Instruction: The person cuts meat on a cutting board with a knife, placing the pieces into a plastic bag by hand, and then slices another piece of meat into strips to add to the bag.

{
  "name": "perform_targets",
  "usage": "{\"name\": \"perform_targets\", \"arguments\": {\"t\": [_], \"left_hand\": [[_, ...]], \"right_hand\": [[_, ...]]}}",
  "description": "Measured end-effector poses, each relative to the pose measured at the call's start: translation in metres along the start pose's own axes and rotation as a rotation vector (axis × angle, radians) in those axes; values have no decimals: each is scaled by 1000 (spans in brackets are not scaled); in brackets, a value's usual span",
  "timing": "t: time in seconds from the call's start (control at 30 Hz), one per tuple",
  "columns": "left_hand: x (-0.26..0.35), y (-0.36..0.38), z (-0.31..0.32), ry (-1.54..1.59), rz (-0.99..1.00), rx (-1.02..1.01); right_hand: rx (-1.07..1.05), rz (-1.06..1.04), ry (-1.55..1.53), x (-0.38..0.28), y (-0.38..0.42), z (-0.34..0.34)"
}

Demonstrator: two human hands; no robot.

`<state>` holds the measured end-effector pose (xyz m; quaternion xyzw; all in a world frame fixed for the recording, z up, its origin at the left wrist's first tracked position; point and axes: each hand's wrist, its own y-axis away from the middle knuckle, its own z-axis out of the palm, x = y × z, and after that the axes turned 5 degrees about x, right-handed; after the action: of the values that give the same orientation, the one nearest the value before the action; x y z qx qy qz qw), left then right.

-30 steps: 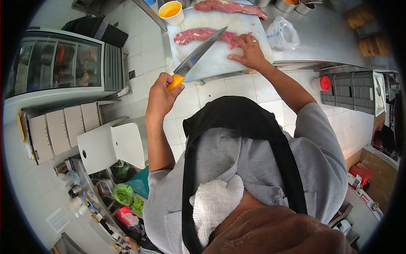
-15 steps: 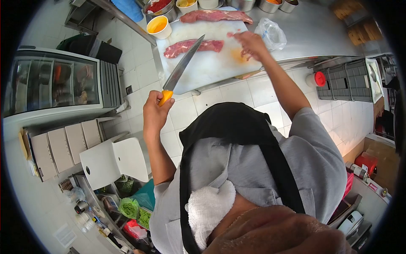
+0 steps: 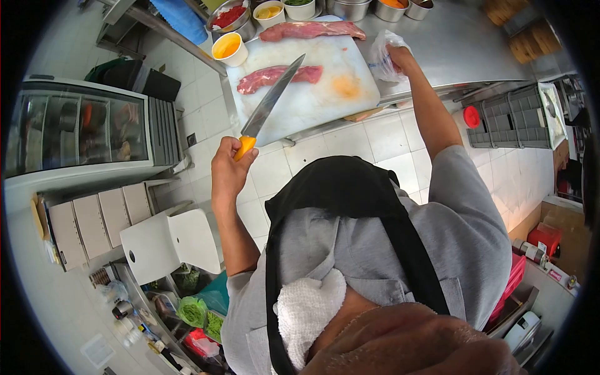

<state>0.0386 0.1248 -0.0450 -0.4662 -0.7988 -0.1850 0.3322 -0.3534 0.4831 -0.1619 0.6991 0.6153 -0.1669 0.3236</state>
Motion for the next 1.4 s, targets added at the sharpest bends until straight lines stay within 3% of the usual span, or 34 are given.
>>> {"name": "perform_targets", "arguments": {"t": [0.03, 0.07, 0.1, 0.13, 0.2, 0.23, 0.3, 0.33, 0.37, 0.4, 0.47, 0.5, 0.67, 0.77, 0.8, 0.9, 1.13, 1.2, 1.23, 1.3, 1.4], "left_hand": [[1, -1, 0, 14, 2, -9], [-1, 1, -2, 24, -5, -15], [-7, 4, 0, 12, -34, -2], [-16, 4, 5, 127, 17, 20], [-24, 1, 13, 236, 51, 62], [-26, -1, 17, 306, 14, 21], [-22, -2, 25, 378, -31, -11], [-14, -3, 26, 449, -166, -92], [-8, -5, 31, 522, -298, -176], [-11, -6, 40, 558, -310, -175], [-10, -8, 48, 543, -322, -181], [-10, -8, 50, 527, -329, -191], [-15, -4, 41, 544, -317, -207], [-16, -1, 33, 558, -293, -184], [-18, 0, 32, 565, -302, -191], [-23, 5, 28, 603, -317, -229], [-26, 3, 33, 643, -305, -324], [-21, 4, 39, 652, -331, -333], [-18, 7, 43, 652, -338, -373], [-12, 12, 50, 645, -349, -406], [-4, 15, 60, 624, -386, -417]], "right_hand": [[4, 56, -101, -2, 1, 2], [-4, -109, 57, -1, -3, -10], [143, -682, 542, 13, -18, -12], [66, -507, 448, 28, -55, -10], [422, -411, 257, -22, 13, -29], [402, -427, 257, -34, 33, -24], [514, -662, -29, -54, 58, -11], [340, -720, -300, -56, 63, 13], [228, -783, -309, -58, 69, 38], [117, -841, -316, -64, 82, 64], [40, -924, -220, -78, 107, 115], [112, -1109, -127, -80, 111, 138], [59, -1141, 148, -103, 103, 163], [110, -1241, 149, -105, 117, 143], [28, -1172, 232, -103, 128, 134], [121, -1143, 285, -59, 146, 145], [73, -1077, 494, -26, 156, 118], [-107, -988, 480, -30, 147, 106], [-111, -997, 480, -31, 142, 107], [-30, -963, 35, -42, 124, 118], [-12, -978, -115, -52, 111, 143]]}}
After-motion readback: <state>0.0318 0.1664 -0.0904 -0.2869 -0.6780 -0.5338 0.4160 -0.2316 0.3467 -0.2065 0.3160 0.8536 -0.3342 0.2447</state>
